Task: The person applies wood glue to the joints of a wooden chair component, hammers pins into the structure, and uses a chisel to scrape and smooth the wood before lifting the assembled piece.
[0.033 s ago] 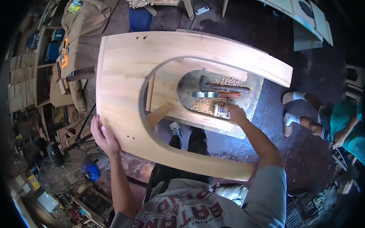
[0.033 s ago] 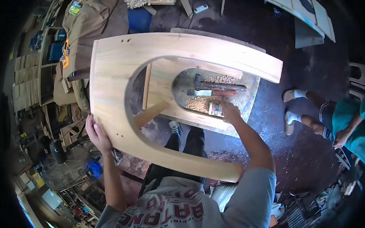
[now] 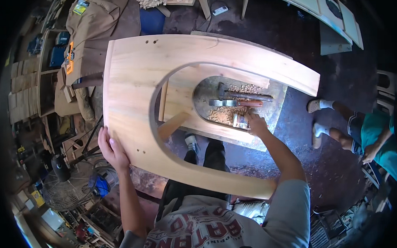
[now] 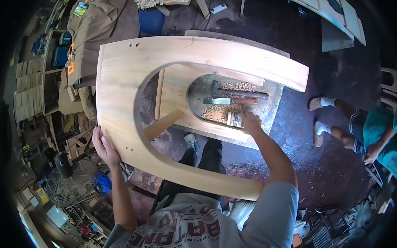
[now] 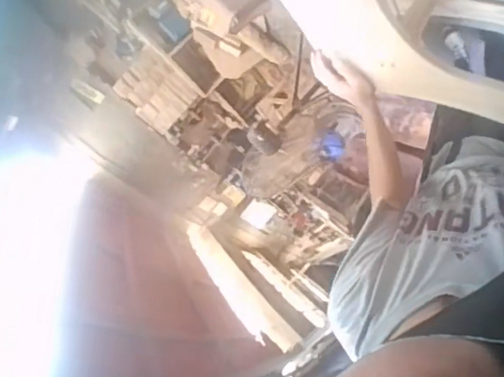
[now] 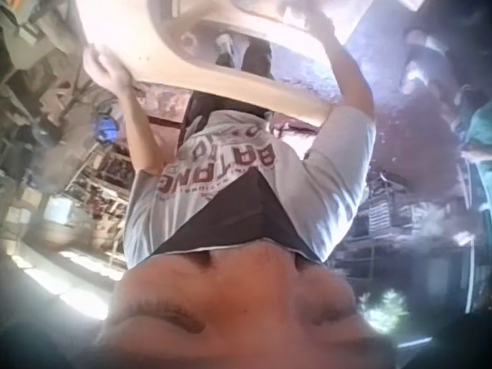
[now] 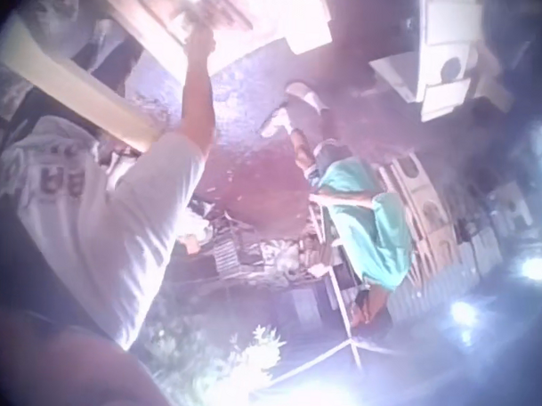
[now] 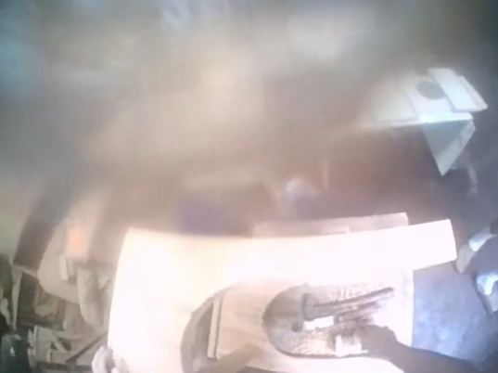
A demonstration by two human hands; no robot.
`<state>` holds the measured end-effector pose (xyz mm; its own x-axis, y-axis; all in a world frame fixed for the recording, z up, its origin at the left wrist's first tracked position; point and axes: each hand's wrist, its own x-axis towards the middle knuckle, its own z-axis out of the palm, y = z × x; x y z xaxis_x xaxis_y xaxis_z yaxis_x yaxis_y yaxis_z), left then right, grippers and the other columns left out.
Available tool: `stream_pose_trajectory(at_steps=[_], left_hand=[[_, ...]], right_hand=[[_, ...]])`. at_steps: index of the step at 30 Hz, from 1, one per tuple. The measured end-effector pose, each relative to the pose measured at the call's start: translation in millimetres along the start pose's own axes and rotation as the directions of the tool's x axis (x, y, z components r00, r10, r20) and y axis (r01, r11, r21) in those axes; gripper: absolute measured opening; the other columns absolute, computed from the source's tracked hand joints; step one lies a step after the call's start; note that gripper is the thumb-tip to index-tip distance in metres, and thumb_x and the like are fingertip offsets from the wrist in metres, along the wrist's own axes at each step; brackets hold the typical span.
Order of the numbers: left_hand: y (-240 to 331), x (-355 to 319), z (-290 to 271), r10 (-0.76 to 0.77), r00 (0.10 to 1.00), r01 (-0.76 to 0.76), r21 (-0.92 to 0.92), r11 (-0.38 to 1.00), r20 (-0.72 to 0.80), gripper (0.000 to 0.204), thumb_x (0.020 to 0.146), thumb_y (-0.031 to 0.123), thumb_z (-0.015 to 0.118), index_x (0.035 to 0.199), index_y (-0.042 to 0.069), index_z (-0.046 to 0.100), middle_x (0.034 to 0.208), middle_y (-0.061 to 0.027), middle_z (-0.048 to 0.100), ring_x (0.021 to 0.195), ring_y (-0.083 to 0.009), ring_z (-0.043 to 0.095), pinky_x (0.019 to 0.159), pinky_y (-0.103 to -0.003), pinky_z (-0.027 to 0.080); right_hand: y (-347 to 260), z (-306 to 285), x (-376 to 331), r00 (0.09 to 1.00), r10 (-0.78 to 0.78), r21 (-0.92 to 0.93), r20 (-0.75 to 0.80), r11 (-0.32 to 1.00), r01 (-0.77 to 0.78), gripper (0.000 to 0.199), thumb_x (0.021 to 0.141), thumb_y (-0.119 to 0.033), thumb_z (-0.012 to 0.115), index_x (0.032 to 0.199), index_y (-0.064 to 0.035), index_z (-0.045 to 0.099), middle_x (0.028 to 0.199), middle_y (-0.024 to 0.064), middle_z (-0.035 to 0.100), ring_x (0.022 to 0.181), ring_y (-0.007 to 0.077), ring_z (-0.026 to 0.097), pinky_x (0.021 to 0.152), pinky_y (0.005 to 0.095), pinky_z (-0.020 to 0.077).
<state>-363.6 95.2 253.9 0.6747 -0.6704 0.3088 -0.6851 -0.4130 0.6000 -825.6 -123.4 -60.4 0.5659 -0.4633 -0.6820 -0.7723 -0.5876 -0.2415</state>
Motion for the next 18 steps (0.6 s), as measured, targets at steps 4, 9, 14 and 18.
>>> stream_pose_trajectory(at_steps=[4, 9, 14, 18], left_hand=[[-5.4, -1.0, -1.0, 0.042, 0.999, -0.043, 0.035, 0.998, 0.032, 0.043, 0.108, 0.013, 0.047, 0.143, -0.011, 0.051, 0.153, -0.0244, 0.044, 0.141, -0.034, 0.048, 0.12, -0.045, 0.038], [-6.4, -6.7, -4.2, 0.019, 1.0, -0.017, -0.077, 0.997, 0.02, 0.044, 0.105, 0.01, 0.051, 0.145, -0.009, 0.051, 0.157, -0.0231, 0.038, 0.143, -0.0342, 0.047, 0.119, -0.044, 0.04], [12.3, -3.7, -12.8, -0.004, 0.999, 0.0, -0.091, 0.996, -0.042, 0.044, 0.099, 0.007, 0.062, 0.141, -0.005, 0.055, 0.152, -0.0212, 0.046, 0.137, -0.0315, 0.052, 0.114, -0.041, 0.043], [53.2, -4.0, -22.3, 0.001, 0.999, -0.012, -0.345, 0.938, -0.033, 0.031, 0.094, 0.005, 0.066, 0.124, -0.004, 0.065, 0.13, -0.018, 0.063, 0.121, -0.0298, 0.061, 0.106, -0.039, 0.047]], right_hand=[[-9.4, -2.2, 4.1, 0.996, 0.09, 0.006, 0.012, 0.996, -0.09, 0.079, 0.077, -0.028, 0.082, 0.146, -0.011, 0.048, 0.148, 0.0172, 0.054, 0.129, 0.0352, 0.06, 0.099, 0.0556, 0.0533], [-24.5, -135.1, -75.5, 0.998, -0.016, 0.688, -0.056, 0.724, 0.05, 0.079, 0.068, -0.024, 0.089, 0.136, -0.0034, 0.057, 0.129, 0.0196, 0.068, 0.114, 0.0357, 0.069, 0.097, 0.0426, 0.057], [-51.8, -269.8, -201.3, 0.824, 0.039, 0.768, -0.565, 0.389, 0.508, 0.088, 0.064, -0.015, 0.094, 0.142, 0.0009, 0.055, 0.129, 0.0161, 0.068, 0.12, 0.0262, 0.066, 0.106, 0.0425, 0.0523], [-69.6, -323.7, -246.4, 0.637, 0.337, 0.551, -0.693, -0.322, 0.77, 0.09, 0.075, -0.022, 0.084, 0.153, -0.0032, 0.044, 0.146, 0.0185, 0.059, 0.133, 0.0336, 0.06, 0.115, 0.0484, 0.0484]])
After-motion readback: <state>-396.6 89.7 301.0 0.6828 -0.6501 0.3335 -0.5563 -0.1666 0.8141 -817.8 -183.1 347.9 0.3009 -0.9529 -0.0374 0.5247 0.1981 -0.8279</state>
